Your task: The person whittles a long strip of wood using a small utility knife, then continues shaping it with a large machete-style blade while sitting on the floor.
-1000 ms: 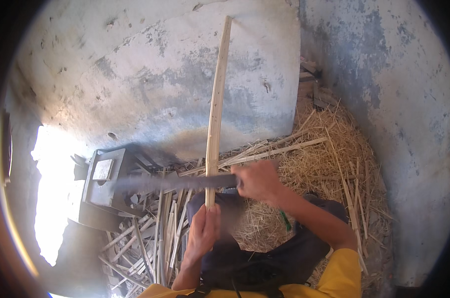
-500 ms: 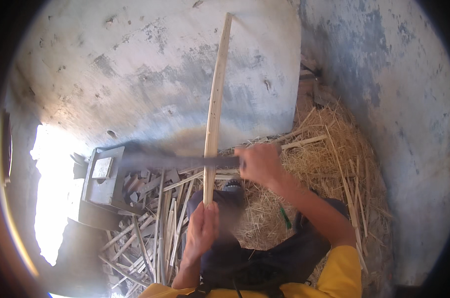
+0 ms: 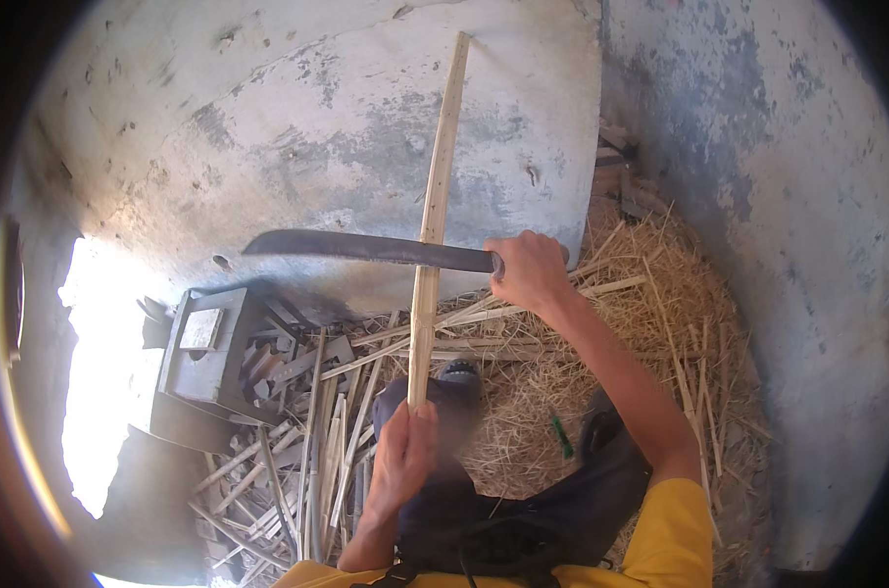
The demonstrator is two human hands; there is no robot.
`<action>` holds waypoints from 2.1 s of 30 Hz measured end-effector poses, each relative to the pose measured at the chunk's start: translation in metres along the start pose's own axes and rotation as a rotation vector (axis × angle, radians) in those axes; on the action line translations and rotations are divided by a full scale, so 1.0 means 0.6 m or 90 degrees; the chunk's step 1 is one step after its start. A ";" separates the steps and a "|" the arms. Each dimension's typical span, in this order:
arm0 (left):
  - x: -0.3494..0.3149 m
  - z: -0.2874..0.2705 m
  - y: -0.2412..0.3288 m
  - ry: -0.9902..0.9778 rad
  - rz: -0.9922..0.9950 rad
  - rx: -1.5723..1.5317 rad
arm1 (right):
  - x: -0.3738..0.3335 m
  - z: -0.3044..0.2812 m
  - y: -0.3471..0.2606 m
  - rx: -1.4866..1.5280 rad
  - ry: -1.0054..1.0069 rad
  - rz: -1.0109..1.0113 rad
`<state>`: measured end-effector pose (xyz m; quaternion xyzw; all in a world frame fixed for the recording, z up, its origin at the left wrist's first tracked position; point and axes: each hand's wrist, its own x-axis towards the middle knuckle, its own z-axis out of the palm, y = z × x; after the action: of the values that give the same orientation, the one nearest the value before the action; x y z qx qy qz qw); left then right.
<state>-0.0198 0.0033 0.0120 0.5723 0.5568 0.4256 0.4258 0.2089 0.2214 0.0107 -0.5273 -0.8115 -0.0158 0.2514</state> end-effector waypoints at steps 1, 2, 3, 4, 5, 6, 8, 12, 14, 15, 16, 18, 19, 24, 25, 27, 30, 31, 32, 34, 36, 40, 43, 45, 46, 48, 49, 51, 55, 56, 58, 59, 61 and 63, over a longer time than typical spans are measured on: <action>0.002 -0.009 0.004 -0.011 -0.046 -0.039 | 0.008 -0.002 -0.005 0.002 0.015 -0.024; 0.003 -0.015 0.007 -0.024 -0.091 -0.079 | 0.004 -0.003 -0.012 0.025 0.014 -0.028; 0.002 -0.017 0.009 -0.022 -0.081 -0.078 | -0.010 -0.002 -0.023 0.048 0.012 -0.031; -0.001 -0.018 0.010 -0.017 -0.069 -0.078 | -0.021 -0.002 -0.034 0.069 0.010 -0.037; -0.003 -0.018 0.008 -0.013 -0.058 -0.077 | -0.027 -0.006 -0.043 0.011 -0.004 -0.095; -0.002 -0.017 0.000 -0.006 -0.030 -0.063 | -0.018 -0.003 -0.043 -0.011 -0.019 -0.119; -0.002 -0.012 -0.016 -0.004 0.023 -0.032 | -0.009 0.007 -0.028 -0.058 -0.050 -0.155; 0.006 -0.018 -0.016 -0.015 -0.011 -0.027 | 0.073 -0.008 0.033 -0.070 0.084 -0.038; 0.009 -0.039 -0.025 -0.020 -0.045 -0.009 | 0.066 -0.008 0.013 -0.011 0.055 -0.011; 0.007 -0.043 -0.027 -0.007 -0.002 0.008 | 0.060 -0.006 0.000 0.020 0.041 0.001; 0.006 -0.042 -0.029 -0.010 0.021 -0.006 | 0.050 -0.006 -0.010 0.012 0.005 -0.044; 0.003 -0.039 -0.032 -0.015 0.068 -0.030 | 0.037 -0.005 -0.025 -0.001 -0.067 -0.132; 0.003 -0.039 -0.034 -0.008 0.075 -0.028 | 0.045 -0.016 -0.028 -0.057 -0.069 -0.159; 0.014 -0.040 -0.046 0.003 0.109 -0.013 | 0.133 -0.018 0.053 -0.026 0.019 0.049; 0.015 -0.046 -0.050 0.013 0.140 -0.008 | 0.141 -0.024 0.046 -0.043 0.073 0.005; 0.018 -0.054 -0.065 -0.005 0.099 -0.038 | 0.124 -0.023 0.025 0.001 0.040 0.039; 0.013 -0.054 -0.068 -0.011 0.089 -0.058 | 0.090 -0.006 0.008 0.013 0.004 -0.012; 0.013 -0.053 -0.065 -0.011 0.096 -0.060 | 0.083 -0.002 0.009 -0.009 0.011 -0.078; 0.015 -0.053 -0.068 -0.008 0.103 -0.059 | 0.084 0.000 0.011 -0.031 0.018 -0.146; 0.017 -0.051 -0.079 -0.002 0.111 -0.056 | 0.135 -0.015 0.023 -0.043 -0.098 0.031; 0.016 -0.050 -0.072 -0.006 0.108 -0.041 | 0.191 -0.043 0.051 0.010 0.042 0.105; 0.015 -0.056 -0.065 -0.039 0.061 -0.105 | 0.235 -0.071 0.057 0.004 0.118 0.115; 0.016 -0.066 -0.079 -0.063 0.011 -0.179 | 0.204 -0.055 0.034 0.043 0.107 0.086; 0.021 -0.076 -0.067 -0.075 -0.059 -0.219 | 0.172 -0.030 0.017 0.118 0.019 0.114; 0.023 -0.080 -0.061 -0.084 -0.095 -0.240 | 0.149 -0.020 0.010 0.152 -0.025 0.131; 0.025 -0.085 -0.068 -0.078 -0.093 -0.200 | 0.106 0.017 -0.003 0.328 -0.107 0.115; 0.023 -0.090 -0.074 -0.078 -0.093 -0.186 | 0.084 0.020 -0.024 0.398 -0.142 0.107; 0.014 -0.101 -0.089 -0.079 -0.103 -0.177 | 0.040 0.004 -0.076 0.543 -0.212 0.089; -0.019 -0.111 -0.123 -0.132 -0.122 -0.170 | -0.022 -0.015 -0.100 0.912 -0.245 0.204; -0.027 -0.114 -0.128 -0.150 -0.118 -0.157 | -0.030 -0.017 -0.102 0.930 -0.237 0.206; -0.042 -0.118 -0.135 -0.174 -0.149 -0.128 | -0.045 -0.022 -0.104 0.963 -0.217 0.209; -0.047 -0.120 -0.136 -0.187 -0.162 -0.113 | -0.053 -0.026 -0.111 1.000 -0.180 0.254; -0.047 -0.133 -0.130 -0.224 -0.151 -0.055 | -0.074 -0.029 -0.116 0.999 -0.141 0.269; -0.045 -0.137 -0.113 -0.191 -0.084 0.072 | -0.091 -0.031 -0.115 1.005 -0.114 0.263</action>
<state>-0.1176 -0.0216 -0.0308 0.6149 0.5462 0.2743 0.4984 0.1737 0.1391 0.0200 -0.3336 -0.4872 0.6483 0.4807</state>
